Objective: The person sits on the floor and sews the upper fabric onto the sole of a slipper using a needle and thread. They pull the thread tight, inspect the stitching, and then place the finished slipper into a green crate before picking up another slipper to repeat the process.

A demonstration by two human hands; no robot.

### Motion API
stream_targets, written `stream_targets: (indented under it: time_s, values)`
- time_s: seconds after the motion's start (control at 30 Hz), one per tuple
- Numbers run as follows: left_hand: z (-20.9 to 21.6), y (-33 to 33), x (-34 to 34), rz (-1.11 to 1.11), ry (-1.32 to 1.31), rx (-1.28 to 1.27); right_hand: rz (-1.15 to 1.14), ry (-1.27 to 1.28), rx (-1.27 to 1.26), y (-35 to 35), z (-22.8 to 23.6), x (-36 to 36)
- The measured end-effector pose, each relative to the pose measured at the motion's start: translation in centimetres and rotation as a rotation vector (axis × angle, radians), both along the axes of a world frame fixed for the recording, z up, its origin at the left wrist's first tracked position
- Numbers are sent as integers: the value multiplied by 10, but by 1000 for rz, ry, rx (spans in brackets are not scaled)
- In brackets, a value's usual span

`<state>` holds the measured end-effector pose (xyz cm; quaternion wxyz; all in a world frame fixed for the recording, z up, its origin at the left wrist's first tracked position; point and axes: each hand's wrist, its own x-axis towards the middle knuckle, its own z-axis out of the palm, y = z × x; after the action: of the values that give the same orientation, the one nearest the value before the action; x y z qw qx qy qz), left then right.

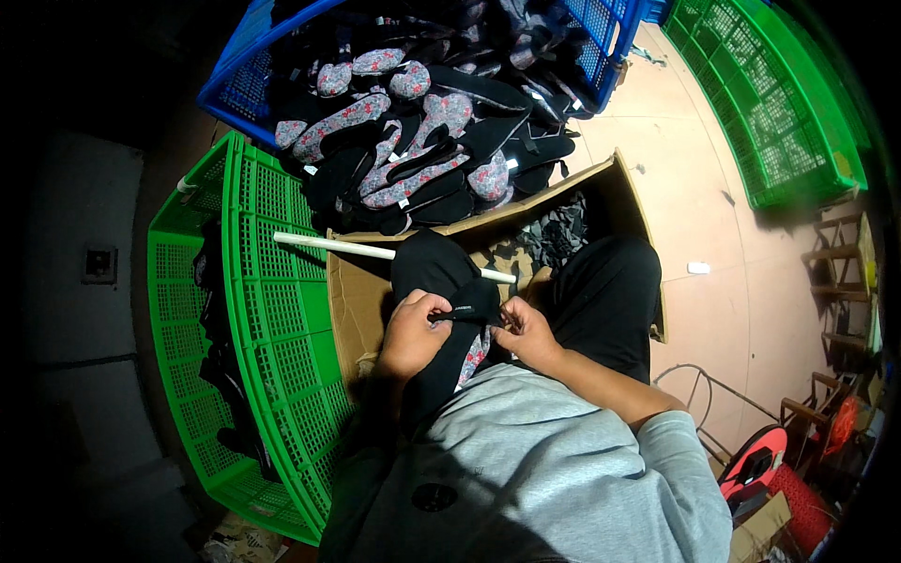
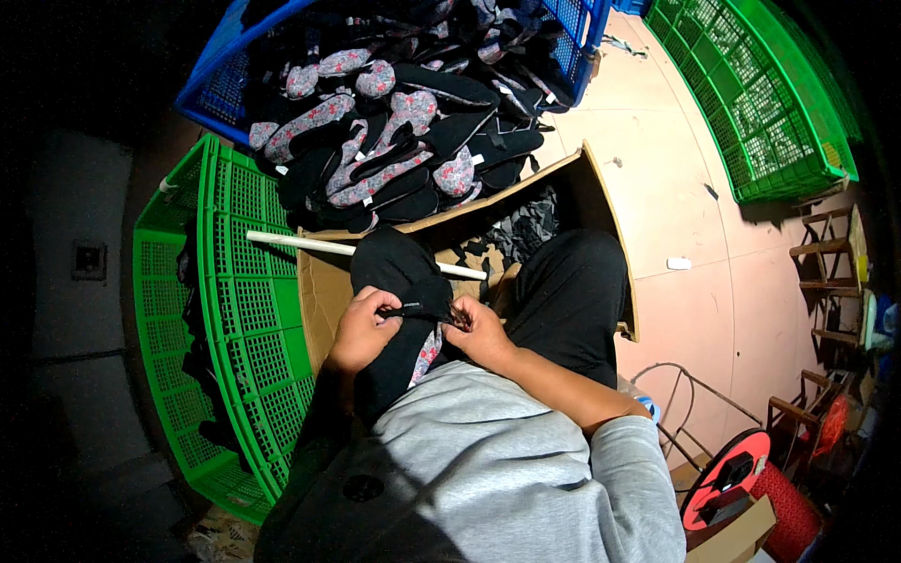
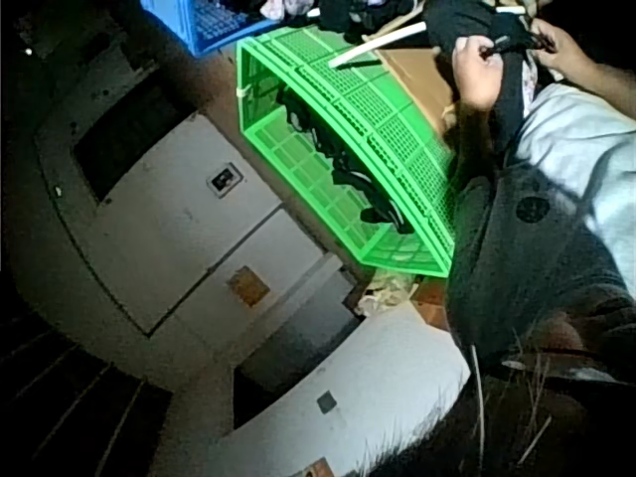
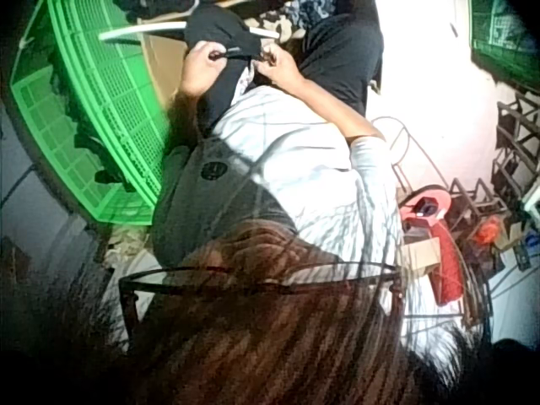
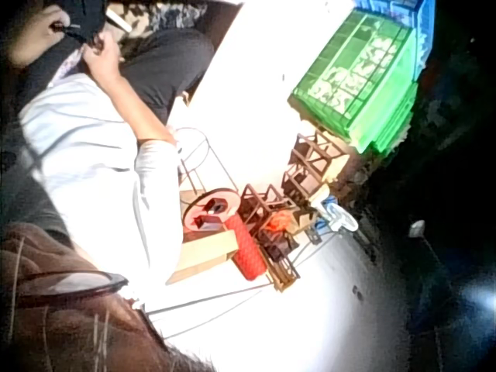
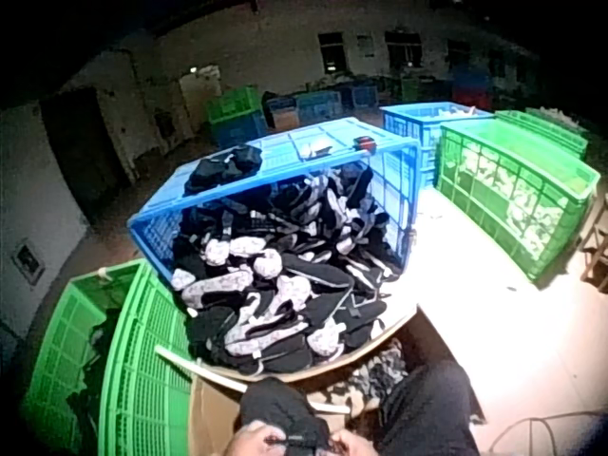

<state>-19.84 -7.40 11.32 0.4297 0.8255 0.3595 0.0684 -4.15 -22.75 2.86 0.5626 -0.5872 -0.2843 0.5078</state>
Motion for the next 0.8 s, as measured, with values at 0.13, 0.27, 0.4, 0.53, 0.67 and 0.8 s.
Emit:
stream_targets:
  time_s: [0.13,0.27,0.4,0.53,0.67,0.8]
  values:
    - [16,2,4,-68,-6,-24,-9,21,38,0,-5,-1]
    - [15,5,3,-81,-28,-149,-15,0,51,-1,-10,-1]
    - [-1,5,-5,-9,-101,-396,7,-53,2,0,10,4]
    - [12,2,-4,1,0,-341,-4,-43,-2,0,-18,0]
    - [10,-4,-11,-2,31,-192,-13,-4,-26,1,-29,-3]
    - [34,-17,-8,-24,77,26,-5,-59,2,1,-34,-3]
